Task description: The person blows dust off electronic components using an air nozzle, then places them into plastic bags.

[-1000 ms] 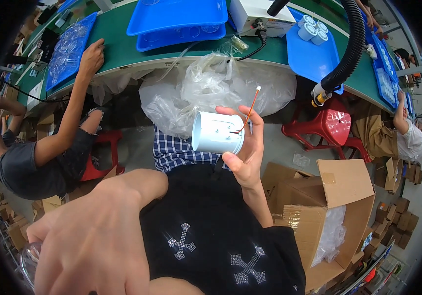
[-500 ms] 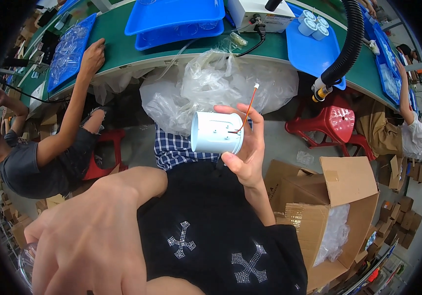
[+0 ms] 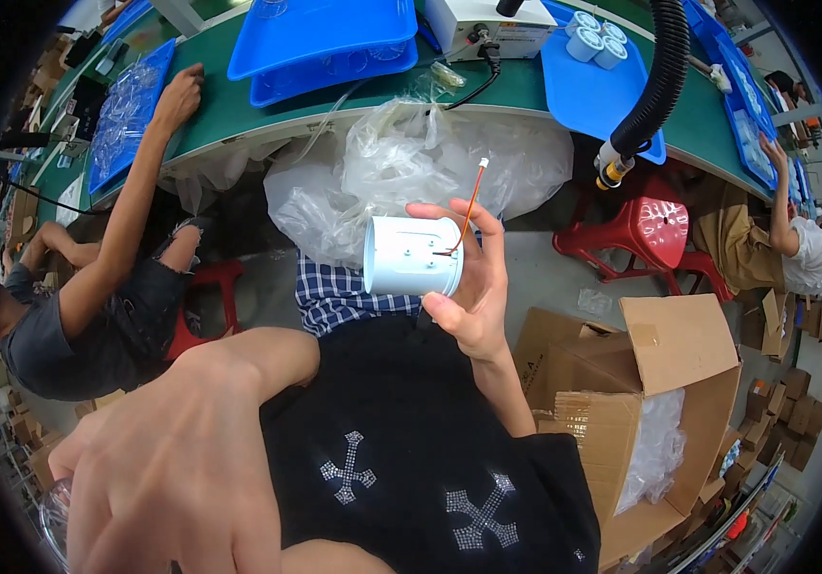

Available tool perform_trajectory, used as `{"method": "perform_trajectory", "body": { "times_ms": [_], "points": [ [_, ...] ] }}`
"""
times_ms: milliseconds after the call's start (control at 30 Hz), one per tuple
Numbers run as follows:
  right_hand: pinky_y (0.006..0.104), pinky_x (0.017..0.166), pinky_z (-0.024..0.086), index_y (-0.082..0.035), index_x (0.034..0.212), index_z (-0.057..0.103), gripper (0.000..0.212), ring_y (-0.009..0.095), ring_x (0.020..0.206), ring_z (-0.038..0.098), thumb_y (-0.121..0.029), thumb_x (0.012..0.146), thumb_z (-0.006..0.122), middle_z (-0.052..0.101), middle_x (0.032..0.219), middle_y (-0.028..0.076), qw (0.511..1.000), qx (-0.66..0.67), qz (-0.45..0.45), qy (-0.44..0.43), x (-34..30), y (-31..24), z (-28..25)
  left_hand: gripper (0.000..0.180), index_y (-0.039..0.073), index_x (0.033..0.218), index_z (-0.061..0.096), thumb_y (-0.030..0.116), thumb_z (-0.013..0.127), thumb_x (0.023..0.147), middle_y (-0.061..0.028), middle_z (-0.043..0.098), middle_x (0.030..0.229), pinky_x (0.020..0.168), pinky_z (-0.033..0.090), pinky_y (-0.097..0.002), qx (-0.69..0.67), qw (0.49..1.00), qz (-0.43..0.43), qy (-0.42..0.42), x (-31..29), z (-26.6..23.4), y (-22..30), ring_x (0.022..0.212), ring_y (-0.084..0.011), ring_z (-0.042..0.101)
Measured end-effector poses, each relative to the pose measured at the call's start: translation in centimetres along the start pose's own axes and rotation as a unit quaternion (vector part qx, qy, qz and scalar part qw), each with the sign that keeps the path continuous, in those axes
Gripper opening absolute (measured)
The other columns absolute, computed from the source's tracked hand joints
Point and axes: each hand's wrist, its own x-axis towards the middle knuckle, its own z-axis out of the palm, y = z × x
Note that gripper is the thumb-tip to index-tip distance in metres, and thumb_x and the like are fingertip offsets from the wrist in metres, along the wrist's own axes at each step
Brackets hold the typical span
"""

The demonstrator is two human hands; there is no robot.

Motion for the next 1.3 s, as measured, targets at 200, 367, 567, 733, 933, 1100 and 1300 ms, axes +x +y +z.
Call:
{"method": "perform_trajectory", "body": {
  "times_ms": [200, 367, 567, 733, 933, 1100, 1300],
  "points": [
    [0.0363, 0.087, 0.047, -0.005, 0.132, 0.024, 0.08, 0.026, 0.109, 0.05, -0.016, 0.065, 0.067, 0.042, 0.125, 0.024, 1.0, 0.001, -0.002, 0.01, 0.4, -0.6, -0.2, 0.036, 0.001, 0.092, 0.056, 0.036, 0.05, 0.086, -0.0198, 0.051, 0.095, 0.056, 0.041, -0.0297, 0.008, 1.0, 0.013, -0.001, -0.3, -0.3, -0.3, 0.059, -0.0201, 0.049],
    [0.0352, 0.082, 0.05, -0.005, 0.132, 0.023, 0.08, 0.026, 0.108, 0.05, -0.018, 0.066, 0.068, 0.041, 0.125, 0.023, 1.0, 0.0, -0.001, 0.023, 0.7, -0.7, -0.6, 0.039, 0.0, 0.093, 0.055, 0.038, 0.051, 0.086, -0.02, 0.05, 0.096, 0.058, 0.042, -0.0301, 0.022, 0.999, 0.025, 0.007, -0.5, -0.6, -0.3, 0.06, -0.0207, 0.05],
    [0.0363, 0.089, 0.045, -0.004, 0.131, 0.025, 0.08, 0.026, 0.109, 0.05, -0.019, 0.066, 0.069, 0.043, 0.124, 0.022, 0.999, -0.015, -0.013, 0.049, 0.3, -0.3, -1.3, 0.041, 0.0, 0.093, 0.054, 0.04, 0.051, 0.086, -0.0202, 0.049, 0.097, 0.059, 0.042, -0.0305, 0.033, 0.999, 0.038, 0.001, -1.0, -0.7, -0.5, 0.061, -0.0214, 0.051],
    [0.0392, 0.097, 0.038, -0.005, 0.131, 0.027, 0.076, 0.027, 0.117, 0.043, -0.021, 0.068, 0.067, 0.04, 0.127, 0.021, 0.997, -0.044, -0.005, 0.065, 0.6, -0.2, -2.4, 0.043, -0.001, 0.094, 0.053, 0.042, 0.051, 0.086, -0.0203, 0.048, 0.098, 0.06, 0.043, -0.0309, 0.045, 0.998, 0.05, 0.003, -1.2, -0.6, -0.3, 0.063, -0.022, 0.051],
    [0.035, 0.09, 0.042, -0.006, 0.129, 0.035, 0.059, 0.023, 0.111, 0.047, -0.022, 0.078, 0.06, 0.045, 0.122, 0.013, 0.983, -0.029, 0.006, 0.179, 0.7, 2.2, -4.7, 0.046, -0.002, 0.094, 0.052, 0.044, 0.051, 0.086, -0.0205, 0.048, 0.1, 0.061, 0.043, -0.0314, 0.083, 0.994, 0.066, -0.032, -0.1, -0.3, 0.9, 0.064, -0.0227, 0.052],
    [0.0284, 0.072, 0.045, -0.01, 0.124, 0.041, 0.047, 0.019, 0.101, 0.052, -0.037, 0.086, 0.051, 0.049, 0.117, 0.008, 0.918, 0.124, 0.072, 0.368, 0.7, 4.3, -11.2, 0.055, -0.002, 0.101, 0.049, 0.05, 0.052, 0.083, -0.0187, 0.046, 0.099, 0.06, 0.042, -0.0309, 0.096, 0.994, 0.037, -0.027, 1.8, -0.3, 2.2, 0.064, -0.0217, 0.05],
    [0.0255, 0.066, 0.044, -0.01, 0.113, 0.048, 0.041, 0.019, 0.084, 0.053, -0.038, 0.083, 0.051, 0.052, 0.101, 0.007, 0.877, 0.247, 0.042, 0.41, 4.6, 5.1, -17.7, 0.07, -0.002, 0.112, 0.041, 0.051, 0.06, 0.07, -0.0179, 0.047, 0.103, 0.063, 0.042, -0.0314, 0.083, 0.981, 0.018, 0.177, -5.3, -8.8, -0.1, 0.07, -0.0216, 0.053]
  ]
}}
